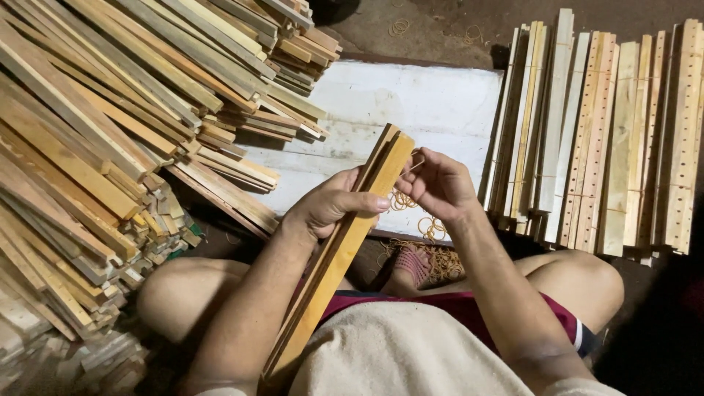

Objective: The person gathers thin wooden strips with pre-drilled holes, aligns them into small stacks, and secures each stack with a rubber band. The person then places the completed bundles aside and repeats the process.

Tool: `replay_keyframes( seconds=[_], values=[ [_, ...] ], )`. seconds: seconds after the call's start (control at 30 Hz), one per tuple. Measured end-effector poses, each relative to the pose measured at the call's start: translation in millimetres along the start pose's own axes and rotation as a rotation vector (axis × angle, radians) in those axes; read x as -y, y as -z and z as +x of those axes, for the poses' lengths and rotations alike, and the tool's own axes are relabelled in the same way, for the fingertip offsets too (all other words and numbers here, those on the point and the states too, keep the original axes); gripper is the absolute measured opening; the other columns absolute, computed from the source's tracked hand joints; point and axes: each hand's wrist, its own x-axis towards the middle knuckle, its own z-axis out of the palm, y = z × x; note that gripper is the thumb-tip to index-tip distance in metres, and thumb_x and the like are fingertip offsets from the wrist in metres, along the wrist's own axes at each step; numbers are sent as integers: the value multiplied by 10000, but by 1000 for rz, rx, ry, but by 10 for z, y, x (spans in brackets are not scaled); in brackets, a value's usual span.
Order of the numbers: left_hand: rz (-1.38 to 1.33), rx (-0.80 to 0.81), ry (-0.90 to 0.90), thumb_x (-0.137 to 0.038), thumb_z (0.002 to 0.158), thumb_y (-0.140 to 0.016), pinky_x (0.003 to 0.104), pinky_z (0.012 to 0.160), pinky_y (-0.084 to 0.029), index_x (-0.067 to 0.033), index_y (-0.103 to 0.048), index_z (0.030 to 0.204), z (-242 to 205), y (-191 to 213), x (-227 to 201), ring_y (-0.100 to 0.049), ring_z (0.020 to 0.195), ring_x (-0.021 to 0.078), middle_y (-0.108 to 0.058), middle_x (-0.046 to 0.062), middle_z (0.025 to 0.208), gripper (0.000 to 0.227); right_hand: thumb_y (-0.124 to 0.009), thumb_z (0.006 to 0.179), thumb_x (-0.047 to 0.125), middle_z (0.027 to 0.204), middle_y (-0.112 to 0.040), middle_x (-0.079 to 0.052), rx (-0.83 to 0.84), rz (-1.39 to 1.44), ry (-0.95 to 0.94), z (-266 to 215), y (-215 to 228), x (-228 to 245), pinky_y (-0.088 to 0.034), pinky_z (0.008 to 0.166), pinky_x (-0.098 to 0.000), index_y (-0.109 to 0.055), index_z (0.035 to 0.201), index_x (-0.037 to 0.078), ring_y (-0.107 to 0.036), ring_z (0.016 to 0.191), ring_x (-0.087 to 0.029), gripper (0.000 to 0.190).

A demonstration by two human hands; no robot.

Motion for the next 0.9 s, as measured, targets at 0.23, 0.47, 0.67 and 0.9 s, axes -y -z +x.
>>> replay_keyframes(
  seconds=[0.23, 0.47, 0.67, 0.9],
  values=[
    [171, -85, 0, -89, 664, -920, 402, 636, -651, 41, -597, 1145, 30, 199, 255, -700, 776, 279, -644, 158, 888, 594, -561, 1054, 207, 645, -667, 65, 129, -46, -96, 138, -356, 548, -418, 467, -157, -688, 1140, 52, -403, 400, 36, 218],
    [396, -163, -16, -104, 690, -906, 352, 690, -622, 3, -607, 1123, 93, 65, 256, -658, 836, 232, -630, 98, 900, 537, -649, 987, 203, 666, -772, -161, 312, -1583, -100, -375, -1584, 791, -488, 456, -290, -813, 943, 14, -556, 400, -192, 254],
    [387, -257, -24, -85, 675, -886, 360, 684, -620, 18, -616, 1143, 63, 140, 115, -676, 820, 231, -673, 114, 883, 550, -704, 982, 412, 1111, -632, -265, -274, -1296, 252, -313, -999, 68, -500, 905, -448, -563, 1266, 5, -620, 1005, -339, 516],
    [771, -96, 346, -441, 741, -901, 313, 434, -526, 101, -421, 1469, -158, 30, 120, -518, 417, 125, -691, 198, 732, 1027, -790, 859, 299, 835, -705, -211, -403, -275, 306, 271, -592, -173, -643, 771, -506, -582, 953, -55, -737, 789, -336, 421]
  ],
)
